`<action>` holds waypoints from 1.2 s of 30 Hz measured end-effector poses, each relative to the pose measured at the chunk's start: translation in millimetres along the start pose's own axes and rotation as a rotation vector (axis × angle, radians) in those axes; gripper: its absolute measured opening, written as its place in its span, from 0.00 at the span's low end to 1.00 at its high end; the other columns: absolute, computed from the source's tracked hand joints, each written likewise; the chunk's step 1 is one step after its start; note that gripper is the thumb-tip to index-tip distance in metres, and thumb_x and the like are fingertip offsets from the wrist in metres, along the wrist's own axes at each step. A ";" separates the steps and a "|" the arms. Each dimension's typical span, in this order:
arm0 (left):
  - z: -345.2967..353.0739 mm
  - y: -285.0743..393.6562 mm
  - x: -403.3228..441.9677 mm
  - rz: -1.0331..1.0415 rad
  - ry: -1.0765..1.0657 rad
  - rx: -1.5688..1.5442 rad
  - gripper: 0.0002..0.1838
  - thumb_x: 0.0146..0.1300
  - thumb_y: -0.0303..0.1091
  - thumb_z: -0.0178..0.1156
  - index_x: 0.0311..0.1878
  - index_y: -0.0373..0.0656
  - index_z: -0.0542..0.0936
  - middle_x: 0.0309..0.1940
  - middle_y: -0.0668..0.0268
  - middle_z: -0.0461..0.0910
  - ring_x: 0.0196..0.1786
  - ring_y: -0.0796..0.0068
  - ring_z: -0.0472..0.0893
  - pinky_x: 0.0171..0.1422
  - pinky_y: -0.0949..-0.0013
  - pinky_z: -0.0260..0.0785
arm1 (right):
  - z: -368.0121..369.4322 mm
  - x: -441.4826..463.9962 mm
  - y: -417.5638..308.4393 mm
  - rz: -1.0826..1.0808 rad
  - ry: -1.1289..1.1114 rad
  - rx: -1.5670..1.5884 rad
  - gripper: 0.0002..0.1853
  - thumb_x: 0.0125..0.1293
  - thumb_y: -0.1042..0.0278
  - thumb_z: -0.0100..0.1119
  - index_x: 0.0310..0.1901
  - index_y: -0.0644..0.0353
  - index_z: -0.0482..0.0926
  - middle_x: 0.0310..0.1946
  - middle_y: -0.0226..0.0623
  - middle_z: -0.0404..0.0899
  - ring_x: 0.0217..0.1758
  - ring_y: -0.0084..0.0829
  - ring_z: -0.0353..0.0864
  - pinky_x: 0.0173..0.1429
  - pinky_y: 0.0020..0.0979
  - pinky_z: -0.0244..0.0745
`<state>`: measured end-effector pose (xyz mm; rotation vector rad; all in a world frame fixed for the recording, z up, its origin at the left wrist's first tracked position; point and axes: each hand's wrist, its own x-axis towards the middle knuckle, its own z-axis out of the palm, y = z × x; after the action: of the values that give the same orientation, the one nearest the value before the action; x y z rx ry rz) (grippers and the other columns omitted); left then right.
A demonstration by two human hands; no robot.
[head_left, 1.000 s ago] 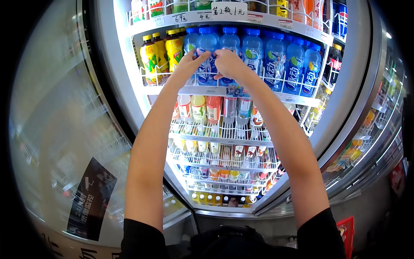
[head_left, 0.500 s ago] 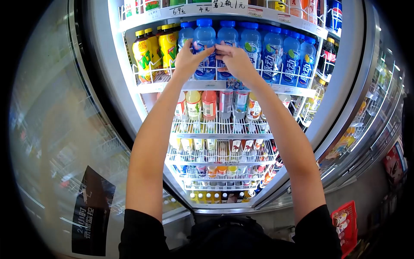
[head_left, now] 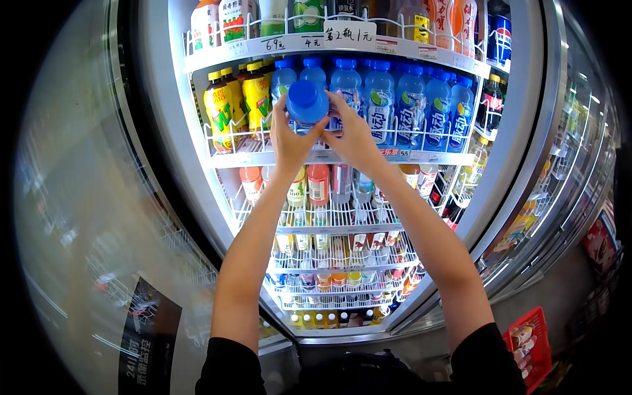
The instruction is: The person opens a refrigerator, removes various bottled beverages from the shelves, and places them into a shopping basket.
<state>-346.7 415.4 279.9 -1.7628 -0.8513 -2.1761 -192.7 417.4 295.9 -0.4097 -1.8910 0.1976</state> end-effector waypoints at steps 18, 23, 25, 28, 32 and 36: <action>-21.2 81.8 -33.2 -0.279 -0.333 -0.213 0.35 0.63 0.46 0.70 0.67 0.37 0.71 0.47 0.60 0.82 0.45 0.77 0.83 0.50 0.71 0.77 | -27.1 -72.5 -21.1 0.078 0.084 0.173 0.39 0.54 0.61 0.76 0.64 0.68 0.68 0.52 0.45 0.81 0.54 0.34 0.82 0.59 0.33 0.76; -15.7 91.5 -52.8 -0.324 -0.412 -0.145 0.29 0.77 0.54 0.46 0.66 0.38 0.73 0.47 0.62 0.83 0.44 0.79 0.82 0.49 0.77 0.75 | -45.0 -107.8 -24.0 0.273 0.072 0.524 0.40 0.56 0.61 0.76 0.66 0.69 0.67 0.52 0.45 0.81 0.54 0.30 0.82 0.60 0.32 0.76; -4.0 106.5 -62.3 -0.443 -0.369 -0.265 0.30 0.78 0.55 0.40 0.66 0.39 0.73 0.47 0.62 0.83 0.46 0.77 0.82 0.51 0.75 0.75 | -62.0 -120.8 -21.6 0.321 0.057 0.533 0.41 0.56 0.60 0.76 0.66 0.70 0.67 0.52 0.44 0.81 0.54 0.30 0.81 0.60 0.32 0.76; 17.1 131.4 -92.7 -0.519 -0.363 -0.271 0.30 0.79 0.55 0.39 0.67 0.40 0.72 0.52 0.63 0.81 0.52 0.76 0.80 0.56 0.72 0.72 | -95.0 -144.2 -23.5 0.420 -0.006 0.455 0.44 0.53 0.59 0.78 0.68 0.70 0.66 0.54 0.47 0.80 0.54 0.32 0.82 0.60 0.32 0.77; 43.9 146.0 -153.7 -0.650 -0.306 -0.320 0.33 0.77 0.57 0.41 0.71 0.38 0.65 0.60 0.62 0.76 0.60 0.73 0.76 0.62 0.68 0.69 | -140.5 -179.2 -23.5 0.462 -0.061 0.465 0.43 0.53 0.62 0.78 0.67 0.69 0.67 0.55 0.46 0.79 0.56 0.31 0.81 0.61 0.33 0.76; 73.7 172.5 -200.6 -0.710 -0.306 -0.423 0.32 0.74 0.45 0.55 0.72 0.34 0.63 0.61 0.57 0.75 0.60 0.71 0.76 0.64 0.69 0.68 | -183.8 -215.7 -26.1 0.556 -0.097 0.438 0.41 0.55 0.65 0.77 0.67 0.71 0.67 0.58 0.46 0.77 0.57 0.31 0.79 0.62 0.32 0.76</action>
<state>-146.8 279.0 150.1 -2.3012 -1.3322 -2.7127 39.9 301.2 180.2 -0.6200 -1.7235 0.9958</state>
